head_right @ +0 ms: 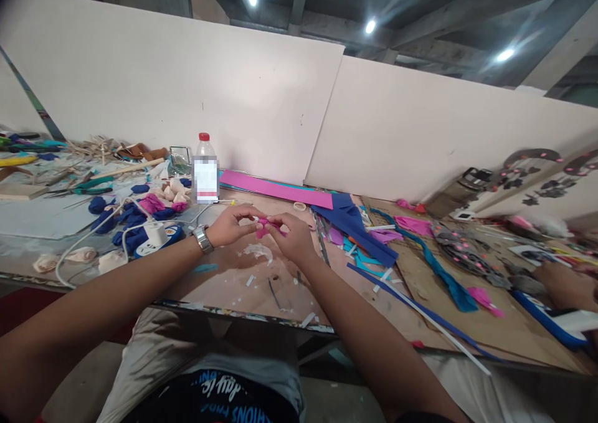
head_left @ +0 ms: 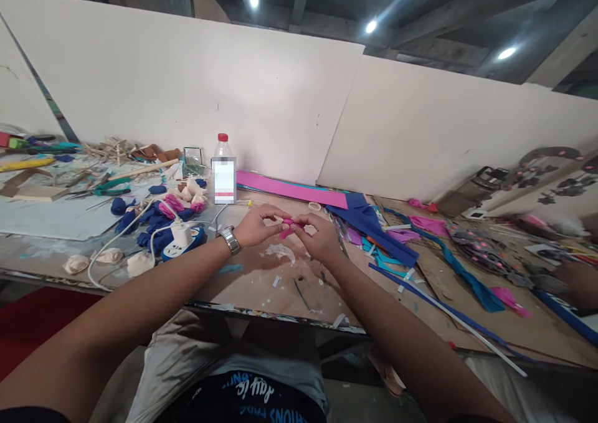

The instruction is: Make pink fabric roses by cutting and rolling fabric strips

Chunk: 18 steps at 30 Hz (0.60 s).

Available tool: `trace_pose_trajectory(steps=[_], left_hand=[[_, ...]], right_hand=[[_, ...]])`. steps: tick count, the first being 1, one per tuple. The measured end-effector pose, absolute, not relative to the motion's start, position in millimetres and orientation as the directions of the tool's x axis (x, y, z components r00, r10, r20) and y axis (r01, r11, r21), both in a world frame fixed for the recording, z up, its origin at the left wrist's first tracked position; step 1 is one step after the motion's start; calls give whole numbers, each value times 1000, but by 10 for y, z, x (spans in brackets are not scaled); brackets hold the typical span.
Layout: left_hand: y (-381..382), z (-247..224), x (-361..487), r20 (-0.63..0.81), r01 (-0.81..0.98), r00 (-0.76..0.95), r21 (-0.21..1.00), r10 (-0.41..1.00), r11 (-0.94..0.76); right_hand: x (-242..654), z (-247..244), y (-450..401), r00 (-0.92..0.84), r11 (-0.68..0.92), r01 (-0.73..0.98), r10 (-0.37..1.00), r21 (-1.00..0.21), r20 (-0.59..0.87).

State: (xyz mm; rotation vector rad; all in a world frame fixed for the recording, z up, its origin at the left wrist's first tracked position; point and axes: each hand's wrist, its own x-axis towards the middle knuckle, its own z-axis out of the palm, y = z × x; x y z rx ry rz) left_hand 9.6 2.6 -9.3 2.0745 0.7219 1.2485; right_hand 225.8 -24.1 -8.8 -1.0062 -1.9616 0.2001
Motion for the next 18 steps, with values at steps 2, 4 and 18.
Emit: trace_pose_trajectory(steps=[2, 4, 18], left_hand=[[33, -106, 103, 561, 131, 411, 743, 718, -656], [46, -125, 109, 545, 118, 410, 764, 731, -635], [39, -157, 112, 530, 83, 432, 782, 730, -617]], right_hand=[[2254, -88, -242, -272, 656, 568, 719, -497, 639], [2247, -78, -247, -274, 656, 558, 724, -509, 632], [2235, -10, -292, -280, 630, 608, 739, -483, 612]])
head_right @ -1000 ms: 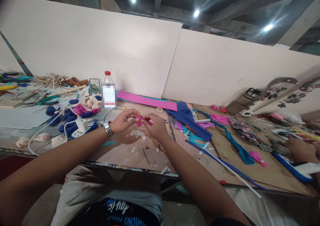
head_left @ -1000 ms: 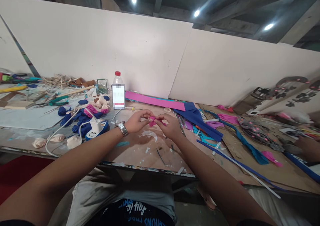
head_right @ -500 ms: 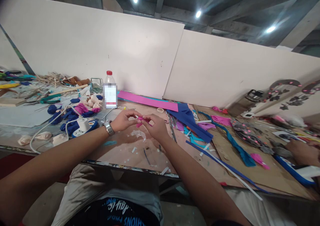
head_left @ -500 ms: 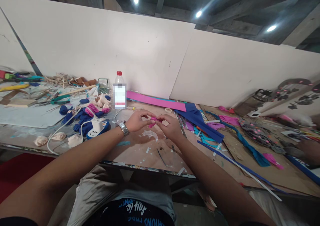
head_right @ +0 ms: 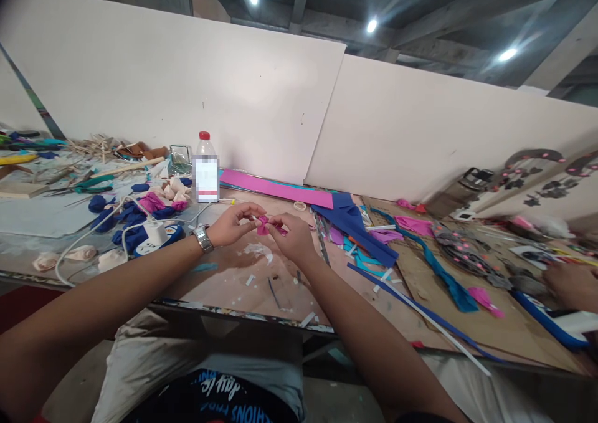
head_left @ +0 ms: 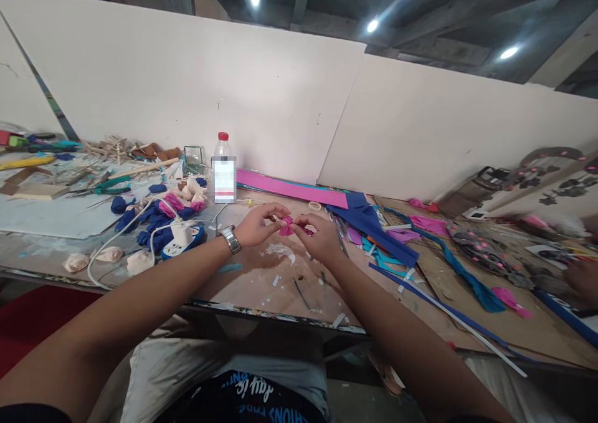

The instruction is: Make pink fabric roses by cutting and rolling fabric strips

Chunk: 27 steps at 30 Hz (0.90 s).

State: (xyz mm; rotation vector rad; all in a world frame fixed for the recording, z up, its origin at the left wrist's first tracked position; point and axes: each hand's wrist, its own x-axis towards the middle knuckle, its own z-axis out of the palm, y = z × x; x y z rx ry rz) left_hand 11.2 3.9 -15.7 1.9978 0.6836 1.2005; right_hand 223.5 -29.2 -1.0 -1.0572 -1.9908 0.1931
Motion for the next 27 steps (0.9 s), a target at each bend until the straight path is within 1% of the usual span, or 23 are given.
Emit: trace_pose_trajectory(steps=[5, 8, 11, 15, 18, 21, 27], left_hand=[[-26, -122, 111, 546, 116, 445, 751, 710, -650], [-32, -127, 120, 548, 85, 449, 760, 706, -644], [-2, -143, 127, 551, 46, 442, 774, 708, -631], [43, -164, 128, 522, 37, 416, 808, 744, -588], [55, -176, 123, 508, 23, 410, 824, 757, -565], [49, -181, 123, 493, 7, 438, 835, 752, -551], [8, -161, 137, 465, -23, 479, 855, 745, -519]], right_hand=[[2211, 1, -309, -254, 623, 610, 739, -490, 624], [2193, 11, -317, -236, 618, 625, 732, -477, 639], [2192, 13, -314, -221, 609, 623, 738, -490, 637], [2211, 20, -311, -254, 626, 598, 740, -501, 622], [2226, 27, -306, -287, 649, 603, 719, -464, 633], [2232, 24, -301, -303, 657, 615, 707, -436, 638], [2228, -4, -292, -306, 666, 599, 704, -446, 640]])
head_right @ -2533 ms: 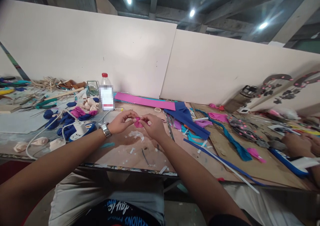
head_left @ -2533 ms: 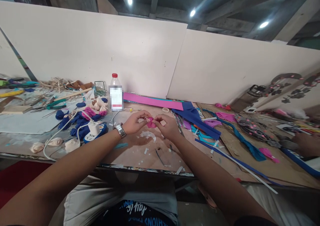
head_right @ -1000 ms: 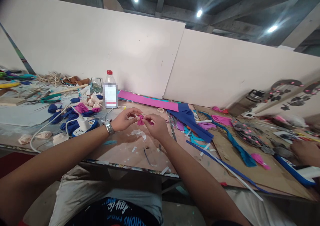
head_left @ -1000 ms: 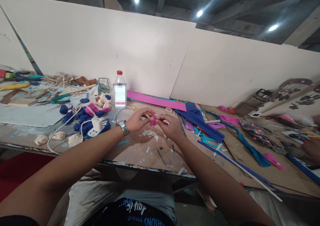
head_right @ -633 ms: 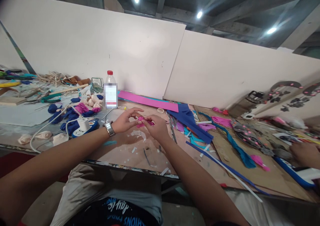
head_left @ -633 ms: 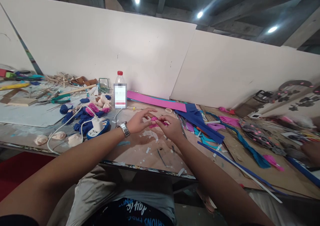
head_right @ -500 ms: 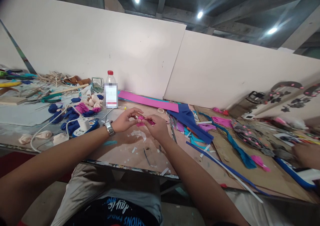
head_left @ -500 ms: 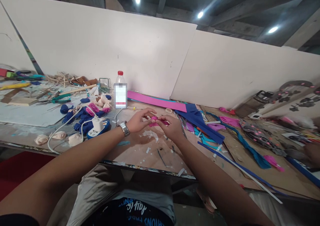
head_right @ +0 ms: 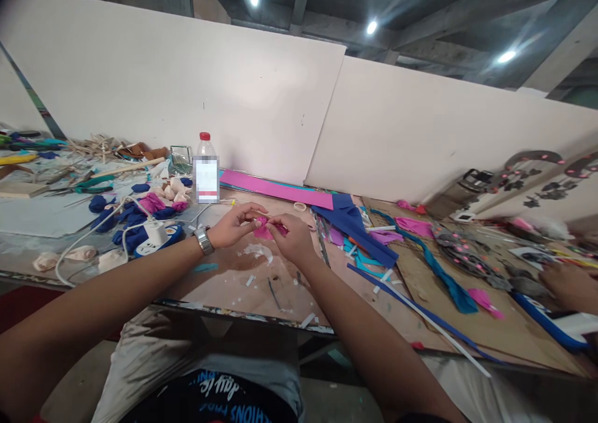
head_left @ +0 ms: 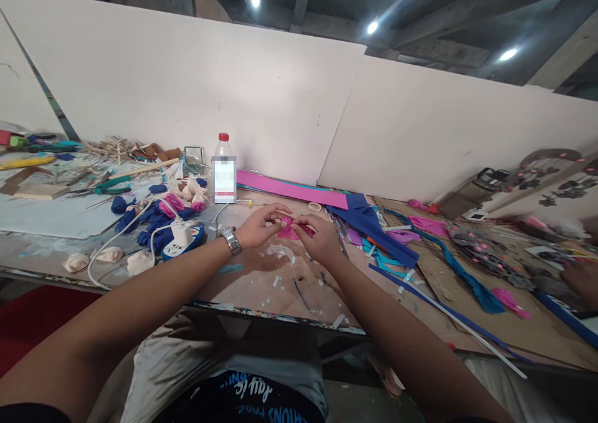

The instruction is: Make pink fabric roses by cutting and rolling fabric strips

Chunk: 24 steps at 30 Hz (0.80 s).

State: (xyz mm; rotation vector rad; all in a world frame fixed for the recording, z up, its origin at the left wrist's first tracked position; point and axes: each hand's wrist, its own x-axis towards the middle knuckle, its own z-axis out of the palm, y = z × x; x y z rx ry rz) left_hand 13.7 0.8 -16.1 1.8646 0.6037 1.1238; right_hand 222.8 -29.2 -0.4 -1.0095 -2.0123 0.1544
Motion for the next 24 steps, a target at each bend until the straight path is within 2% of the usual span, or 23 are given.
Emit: trace_pose_trajectory(steps=[12, 17, 24], left_hand=[[-40, -164, 151, 475, 21, 498, 830, 726, -557], [-40, -159, 128, 485, 41, 529, 805, 696, -592], [17, -197, 114, 476, 10, 528, 825, 703, -565]], right_hand=[[2243, -75, -240, -316, 659, 594, 718, -461, 620], [2249, -80, -229, -299, 662, 555, 723, -503, 622], [2242, -24, -228, -419, 737, 543, 654, -403, 630]])
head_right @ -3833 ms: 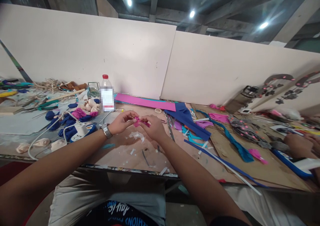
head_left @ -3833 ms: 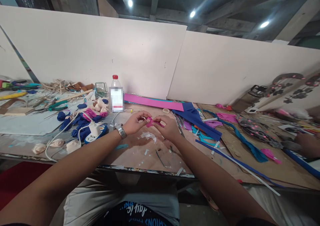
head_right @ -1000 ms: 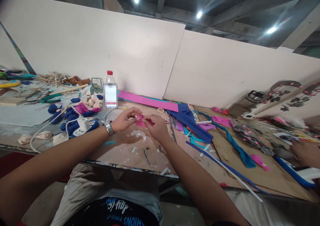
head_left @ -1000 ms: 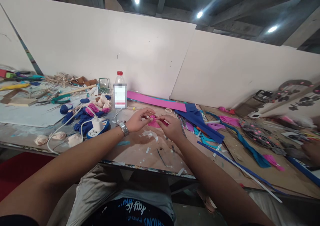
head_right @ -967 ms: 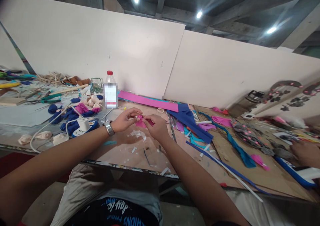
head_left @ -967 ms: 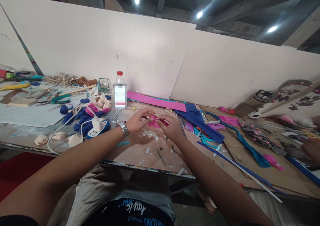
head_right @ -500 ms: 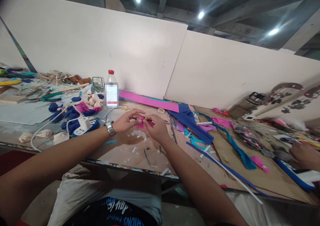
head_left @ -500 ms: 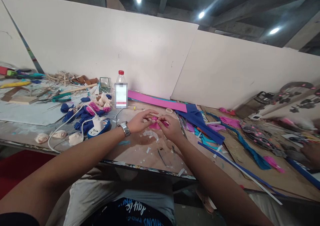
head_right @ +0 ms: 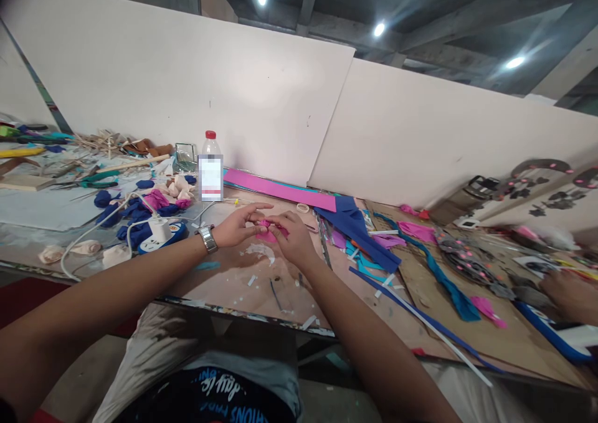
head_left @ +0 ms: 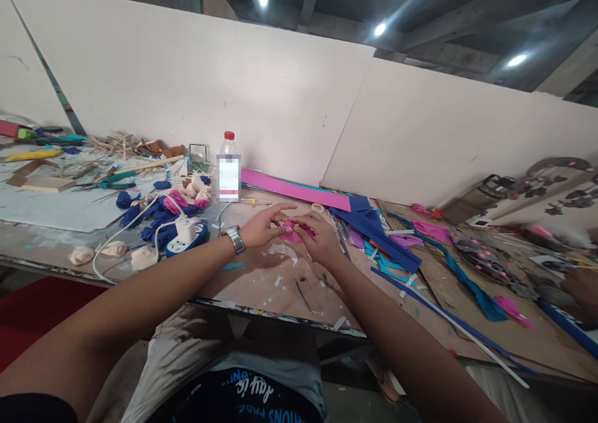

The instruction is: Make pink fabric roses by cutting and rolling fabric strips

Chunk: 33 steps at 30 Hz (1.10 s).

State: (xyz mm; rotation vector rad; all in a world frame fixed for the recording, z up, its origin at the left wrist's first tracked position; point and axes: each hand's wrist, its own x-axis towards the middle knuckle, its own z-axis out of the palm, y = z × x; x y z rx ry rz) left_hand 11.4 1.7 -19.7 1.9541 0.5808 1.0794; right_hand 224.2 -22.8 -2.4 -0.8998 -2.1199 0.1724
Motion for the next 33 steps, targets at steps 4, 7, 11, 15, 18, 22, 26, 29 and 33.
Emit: trace_pose_trajectory(steps=[4, 7, 11, 15, 18, 22, 26, 29, 33], left_hand=[[44, -226, 129, 494, 53, 457, 815, 740, -578], [49, -222, 138, 553, 104, 355, 778, 754, -620], [27, -191, 145, 570, 125, 341, 760, 747, -637], [6, -166, 150, 560, 136, 369, 757, 742, -640], [11, -160, 154, 552, 86, 383, 777, 741, -623], [24, -168, 165, 523, -13, 410, 823, 747, -569], [28, -184, 180, 493, -60, 405, 855, 770, -516], [28, -180, 183, 498, -95, 393, 858, 773, -505], [22, -155, 181, 503, -100, 391, 855, 771, -508]], right_hand=[[2228, -16, -239, -435, 744, 512, 655, -428, 618], [2218, -30, -243, -399, 719, 519, 683, -463, 612], [2225, -66, -229, -328, 675, 546, 717, -496, 615], [2239, -93, -214, -266, 644, 555, 737, -527, 621], [2234, -81, -229, -264, 635, 566, 744, -526, 614], [2217, -45, -263, -251, 645, 551, 733, -529, 632], [2210, -30, -273, -256, 657, 533, 726, -534, 638], [2213, -26, -279, -240, 665, 541, 709, -515, 663], [2208, -7, -302, -226, 666, 560, 695, -493, 682]])
